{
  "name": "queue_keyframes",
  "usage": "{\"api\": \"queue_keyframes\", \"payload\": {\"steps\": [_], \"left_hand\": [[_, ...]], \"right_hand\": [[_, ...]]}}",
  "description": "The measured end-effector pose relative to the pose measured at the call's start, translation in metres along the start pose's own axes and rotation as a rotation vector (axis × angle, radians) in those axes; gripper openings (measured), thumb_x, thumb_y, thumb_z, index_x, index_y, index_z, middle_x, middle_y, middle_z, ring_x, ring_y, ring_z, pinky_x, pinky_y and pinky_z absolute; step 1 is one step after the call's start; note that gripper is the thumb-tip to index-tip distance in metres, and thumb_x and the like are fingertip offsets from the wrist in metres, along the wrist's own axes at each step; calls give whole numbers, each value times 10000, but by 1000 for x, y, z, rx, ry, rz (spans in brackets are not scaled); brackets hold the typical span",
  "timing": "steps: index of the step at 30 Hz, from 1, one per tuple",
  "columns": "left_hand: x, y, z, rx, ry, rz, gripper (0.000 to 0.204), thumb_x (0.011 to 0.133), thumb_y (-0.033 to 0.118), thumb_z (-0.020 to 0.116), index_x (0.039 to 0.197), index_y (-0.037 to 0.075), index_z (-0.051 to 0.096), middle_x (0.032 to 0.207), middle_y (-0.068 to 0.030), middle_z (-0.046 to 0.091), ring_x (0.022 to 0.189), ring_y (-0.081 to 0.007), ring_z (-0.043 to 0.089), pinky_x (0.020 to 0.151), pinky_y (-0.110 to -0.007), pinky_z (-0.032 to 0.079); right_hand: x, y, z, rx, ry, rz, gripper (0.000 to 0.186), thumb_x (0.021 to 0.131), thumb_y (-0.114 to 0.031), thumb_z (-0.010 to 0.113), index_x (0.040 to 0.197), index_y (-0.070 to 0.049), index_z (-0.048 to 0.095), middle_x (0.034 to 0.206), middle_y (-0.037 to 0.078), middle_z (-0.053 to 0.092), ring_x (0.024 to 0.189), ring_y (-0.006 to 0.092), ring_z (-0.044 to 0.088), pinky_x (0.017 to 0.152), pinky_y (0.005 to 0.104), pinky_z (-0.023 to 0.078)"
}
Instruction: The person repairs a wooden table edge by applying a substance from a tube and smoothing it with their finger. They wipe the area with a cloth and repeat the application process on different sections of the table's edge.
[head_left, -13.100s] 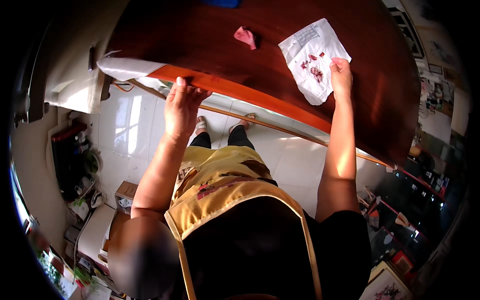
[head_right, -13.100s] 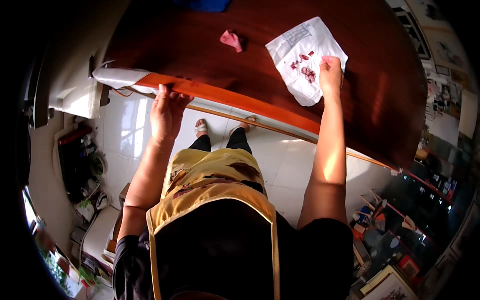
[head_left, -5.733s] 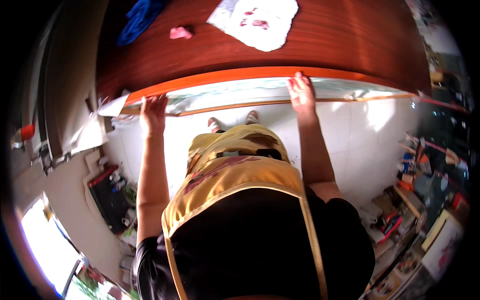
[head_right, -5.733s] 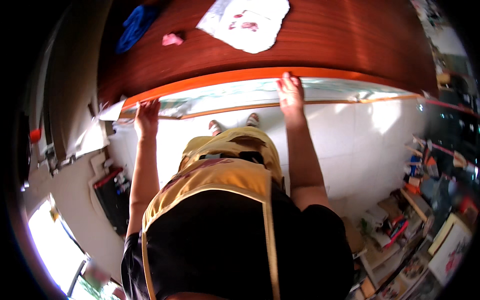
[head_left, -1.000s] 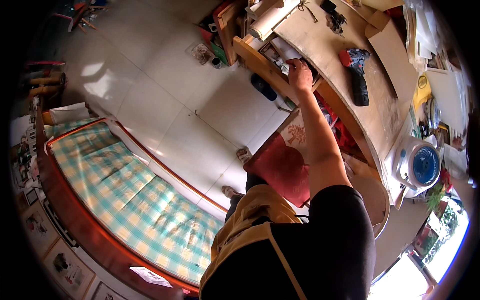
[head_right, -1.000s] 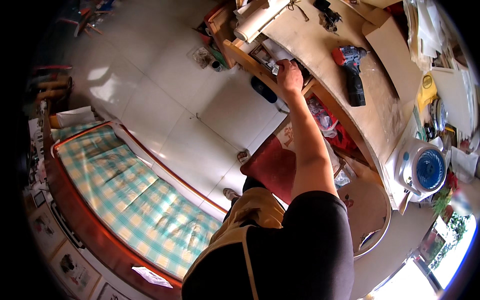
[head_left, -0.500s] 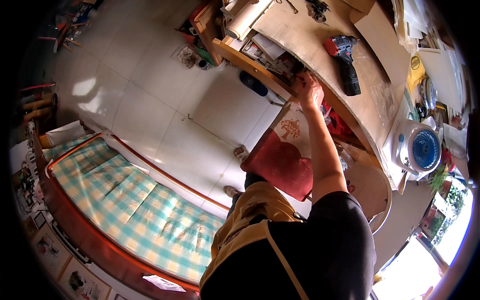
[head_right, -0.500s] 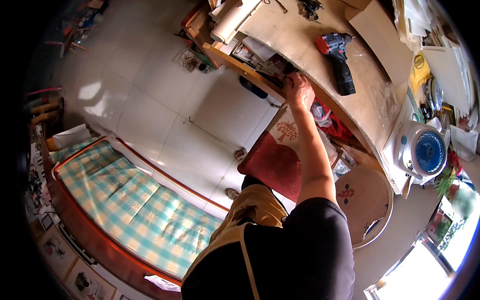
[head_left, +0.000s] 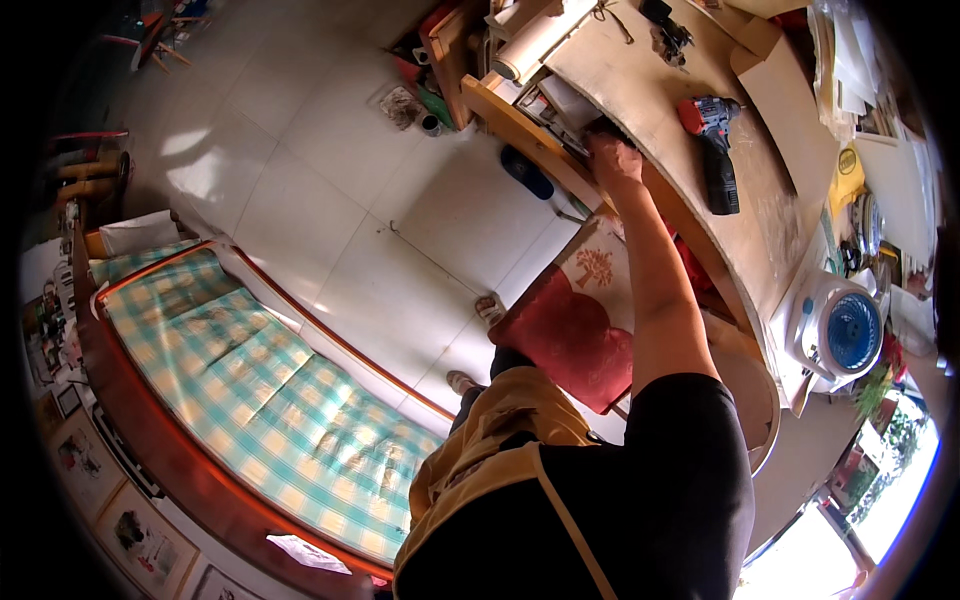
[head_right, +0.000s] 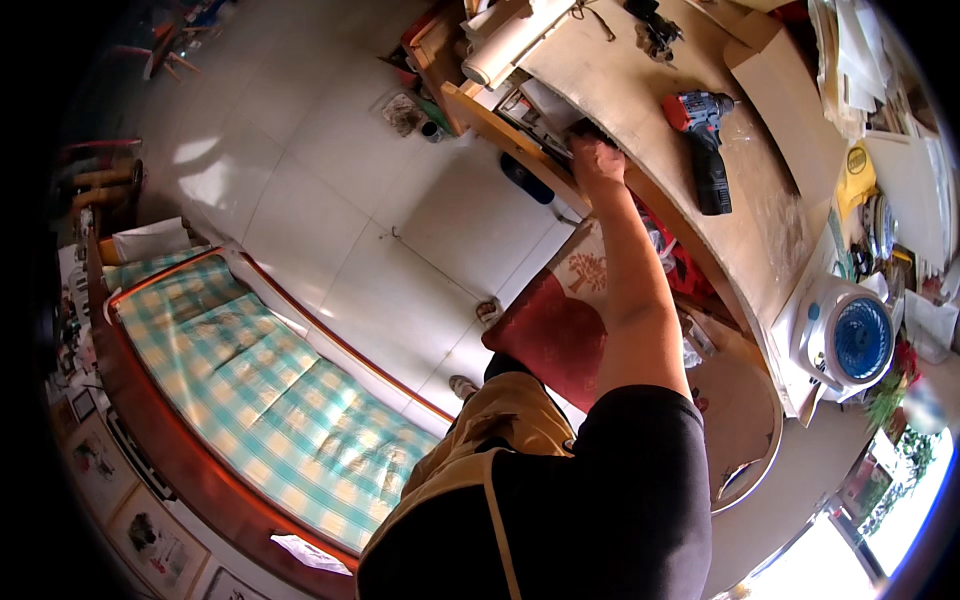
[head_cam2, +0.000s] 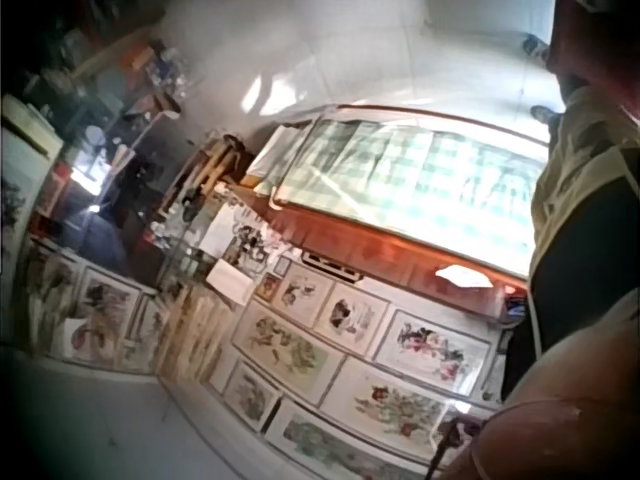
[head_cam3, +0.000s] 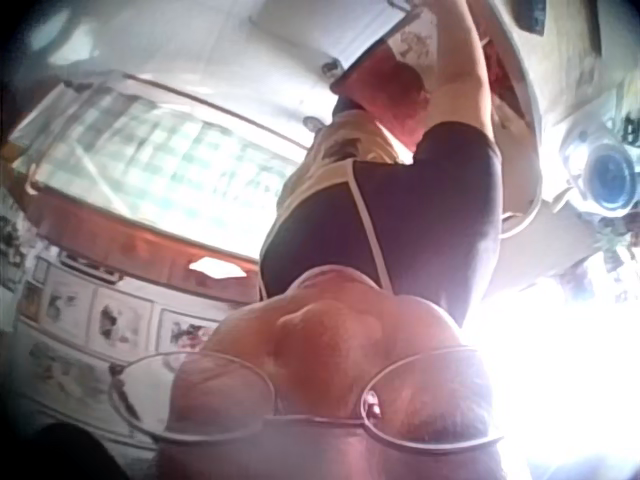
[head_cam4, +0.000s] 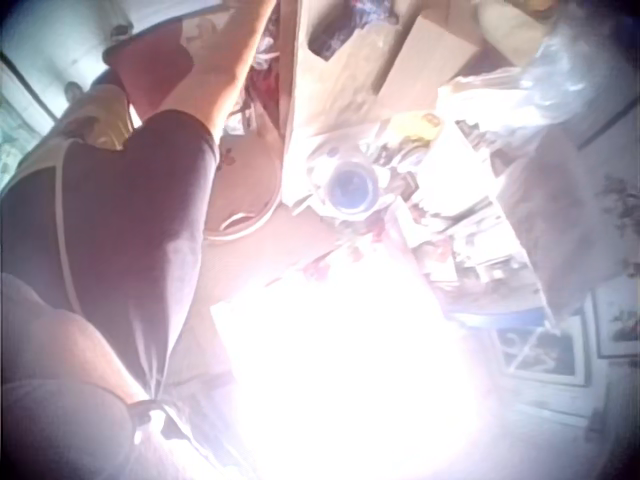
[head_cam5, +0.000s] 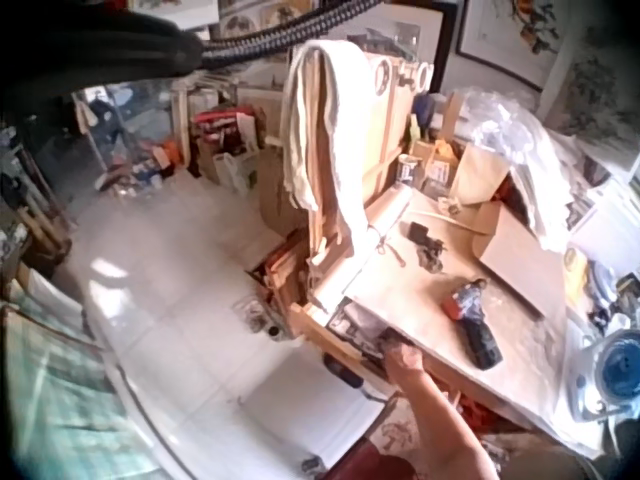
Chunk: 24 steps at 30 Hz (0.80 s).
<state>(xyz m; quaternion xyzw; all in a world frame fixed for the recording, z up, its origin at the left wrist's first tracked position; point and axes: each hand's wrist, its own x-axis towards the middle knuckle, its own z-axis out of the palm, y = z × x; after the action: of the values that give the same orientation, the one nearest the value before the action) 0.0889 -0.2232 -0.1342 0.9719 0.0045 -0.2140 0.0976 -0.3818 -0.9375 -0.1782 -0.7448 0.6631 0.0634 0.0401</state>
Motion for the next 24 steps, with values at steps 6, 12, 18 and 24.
{"api": "queue_keyframes", "payload": {"steps": [6,12,18,24], "left_hand": [[-40,-49,16,-32,-12,-87,418,977,263,582,1211,-83,596,1164,-249,632,1082,-388,585,980,-449,463],[-50,-54,28,-229,116,117,328,974,151,576,1207,-79,597,1170,-217,600,1136,-365,557,1000,-433,447],[-93,111,-23,-365,235,746,637,839,107,797,1405,47,511,1400,-167,500,1308,-364,467,1117,-425,373],[-138,98,-94,-397,-262,638,487,939,373,689,1314,82,584,1216,-158,641,1176,-343,590,1004,-471,446]], "right_hand": [[-17,-7,-27,186,112,48,295,860,-288,654,1125,-166,696,1092,148,716,1050,351,678,872,483,549],[-68,-80,-55,1011,16,-77,296,908,-259,691,1134,-70,711,947,88,733,906,176,679,831,345,538],[-223,-287,-111,972,-767,-841,188,930,-131,707,1082,-23,718,881,19,691,809,90,615,719,258,513],[-390,-416,-157,482,-1085,-1476,253,860,-150,781,1051,-32,664,877,107,694,763,162,666,708,305,541]]}}
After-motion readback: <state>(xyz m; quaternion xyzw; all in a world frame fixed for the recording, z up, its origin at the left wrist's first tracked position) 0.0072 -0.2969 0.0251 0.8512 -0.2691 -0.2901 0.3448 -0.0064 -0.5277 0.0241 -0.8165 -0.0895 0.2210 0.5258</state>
